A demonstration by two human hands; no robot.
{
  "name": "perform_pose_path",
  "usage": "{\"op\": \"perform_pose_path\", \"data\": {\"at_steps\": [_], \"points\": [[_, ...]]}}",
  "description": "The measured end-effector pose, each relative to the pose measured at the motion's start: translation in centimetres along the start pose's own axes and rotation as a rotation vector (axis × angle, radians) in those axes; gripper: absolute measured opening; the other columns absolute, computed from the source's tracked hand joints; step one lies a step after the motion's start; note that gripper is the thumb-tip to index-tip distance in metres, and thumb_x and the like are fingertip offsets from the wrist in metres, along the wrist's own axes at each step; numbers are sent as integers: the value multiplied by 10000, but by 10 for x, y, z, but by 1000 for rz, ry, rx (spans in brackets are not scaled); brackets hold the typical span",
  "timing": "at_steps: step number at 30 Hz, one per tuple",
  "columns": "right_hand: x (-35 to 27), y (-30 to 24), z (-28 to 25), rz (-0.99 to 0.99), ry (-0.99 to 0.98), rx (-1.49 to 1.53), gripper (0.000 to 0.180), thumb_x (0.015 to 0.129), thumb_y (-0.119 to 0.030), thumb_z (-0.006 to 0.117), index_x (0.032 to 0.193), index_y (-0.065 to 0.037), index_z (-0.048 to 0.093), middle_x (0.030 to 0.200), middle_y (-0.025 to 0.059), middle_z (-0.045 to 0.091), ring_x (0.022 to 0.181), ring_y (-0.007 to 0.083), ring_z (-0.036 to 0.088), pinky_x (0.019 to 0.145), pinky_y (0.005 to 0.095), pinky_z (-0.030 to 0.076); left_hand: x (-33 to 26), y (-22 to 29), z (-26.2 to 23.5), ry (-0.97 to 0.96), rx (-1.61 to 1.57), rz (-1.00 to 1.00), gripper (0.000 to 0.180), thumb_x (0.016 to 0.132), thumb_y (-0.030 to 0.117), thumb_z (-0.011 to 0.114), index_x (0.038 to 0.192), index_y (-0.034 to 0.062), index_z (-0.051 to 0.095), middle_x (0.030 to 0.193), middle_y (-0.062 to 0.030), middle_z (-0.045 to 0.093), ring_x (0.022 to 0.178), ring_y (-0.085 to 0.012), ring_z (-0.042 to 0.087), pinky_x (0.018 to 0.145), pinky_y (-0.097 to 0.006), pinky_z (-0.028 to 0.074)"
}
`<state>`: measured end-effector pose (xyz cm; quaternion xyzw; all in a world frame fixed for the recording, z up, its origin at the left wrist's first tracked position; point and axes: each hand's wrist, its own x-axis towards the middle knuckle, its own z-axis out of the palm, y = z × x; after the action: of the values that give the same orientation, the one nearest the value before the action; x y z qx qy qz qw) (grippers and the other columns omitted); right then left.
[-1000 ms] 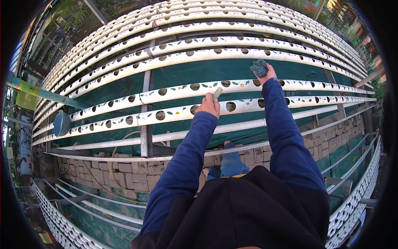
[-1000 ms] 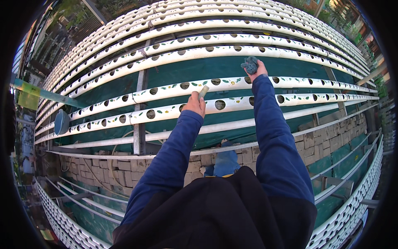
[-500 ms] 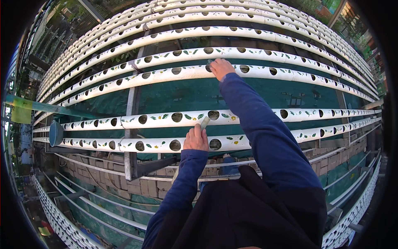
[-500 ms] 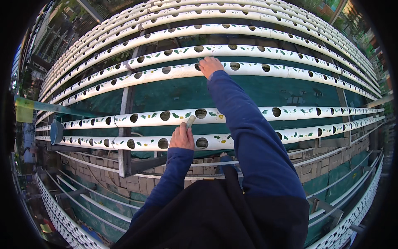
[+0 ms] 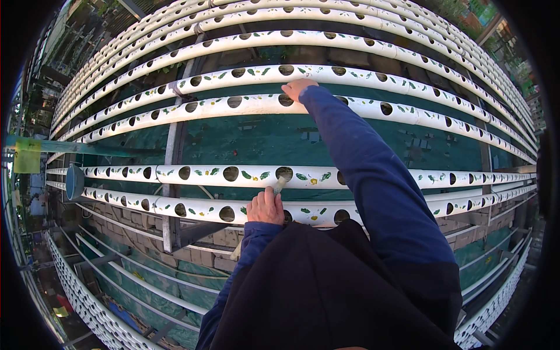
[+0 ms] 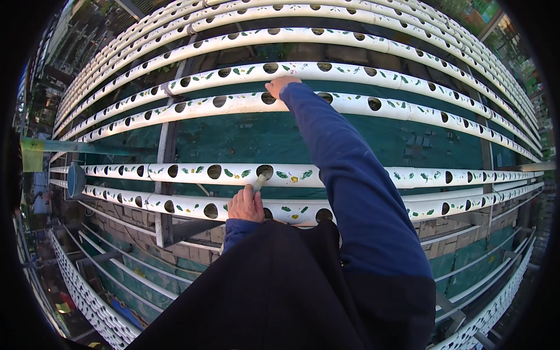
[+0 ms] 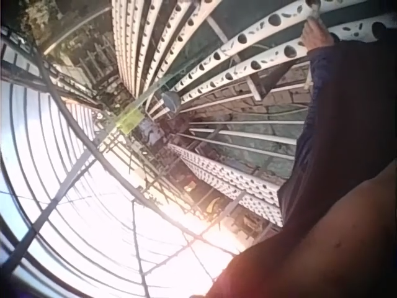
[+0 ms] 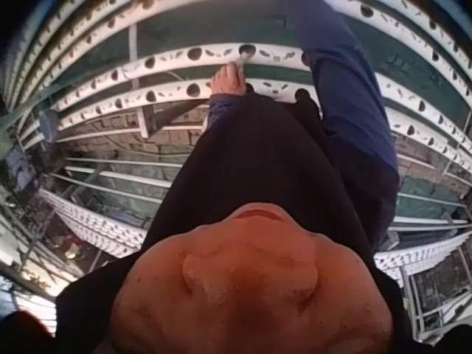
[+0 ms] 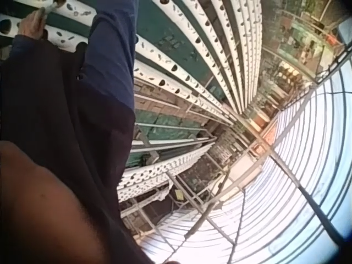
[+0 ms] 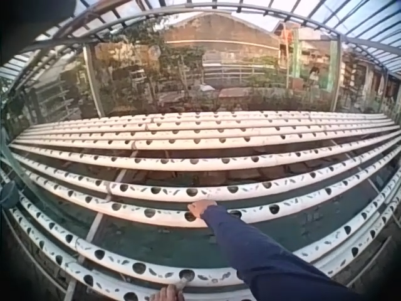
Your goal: Cleaning and inspecting vertical hydroponic PVC pipes.
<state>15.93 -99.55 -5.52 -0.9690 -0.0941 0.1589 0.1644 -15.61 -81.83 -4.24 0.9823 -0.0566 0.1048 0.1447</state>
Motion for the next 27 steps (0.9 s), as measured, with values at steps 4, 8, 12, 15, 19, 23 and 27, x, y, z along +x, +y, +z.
{"op": "perform_pose_path", "data": {"at_steps": [4, 8, 12, 15, 19, 23, 27], "points": [[-28, 76, -12, 11, 41, -177, 402, 897, -378, 432, 1111, -94, 618, 1147, 147, 596, 1087, 313, 545, 944, 382, 404, -4, -1, -5, -15, -8, -45, 229, 861, 205, 531, 1022, 44, 508, 769, -111, 552, 722, -321, 561, 645, -442, 413], [-70, 206, -35, 231, -30, 37, 314, 878, -338, 466, 942, -87, 644, 964, 116, 642, 976, 291, 592, 859, 399, 446, 0, 5, -3, 12, 47, -11, 222, 843, 202, 562, 992, 43, 520, 746, -95, 537, 693, -291, 556, 615, -424, 420], [-103, 142, 1, -9, 687, -91, 178, 858, -286, 534, 885, -139, 630, 867, 79, 609, 916, 286, 569, 792, 434, 413, 1, 5, -4, 4, 47, -10, 222, 850, 199, 554, 996, 38, 512, 760, -103, 544, 702, -302, 558, 620, -429, 420], [-136, 106, 23, -96, 777, -133, 159, 823, -174, 583, 981, -156, 572, 968, 90, 539, 971, 295, 515, 830, 423, 392, 0, 4, -6, 8, 42, -2, 227, 862, 204, 542, 1006, 33, 504, 782, -110, 555, 720, -313, 563, 631, -438, 422], [-148, 125, 30, 260, 952, 46, 244, 797, -68, 592, 1017, -132, 508, 1056, 121, 487, 1002, 315, 489, 856, 422, 384, 0, 7, -6, -16, -4, -12, 218, 864, 175, 533, 1024, 30, 500, 810, -137, 566, 750, -343, 564, 647, -455, 418], [-116, 101, 50, 865, 1145, 677, 327, 785, -56, 595, 1069, -78, 435, 1102, 194, 464, 991, 354, 515, 861, 457, 405, -1, 5, -8, -7, 6, -22, 222, 860, 174, 541, 1026, 32, 497, 805, -135, 564, 754, -341, 565, 648, -453, 420], [-67, 17, 61, 1215, 860, 2557, 411, 889, -190, 447, 1291, -131, 387, 1338, 87, 411, 1112, 322, 505, 866, 570, 441, -3, 2, -6, -21, 10, -43, 213, 858, 168, 541, 1019, 35, 500, 800, -135, 562, 759, -341, 566, 655, -457, 422]]}}
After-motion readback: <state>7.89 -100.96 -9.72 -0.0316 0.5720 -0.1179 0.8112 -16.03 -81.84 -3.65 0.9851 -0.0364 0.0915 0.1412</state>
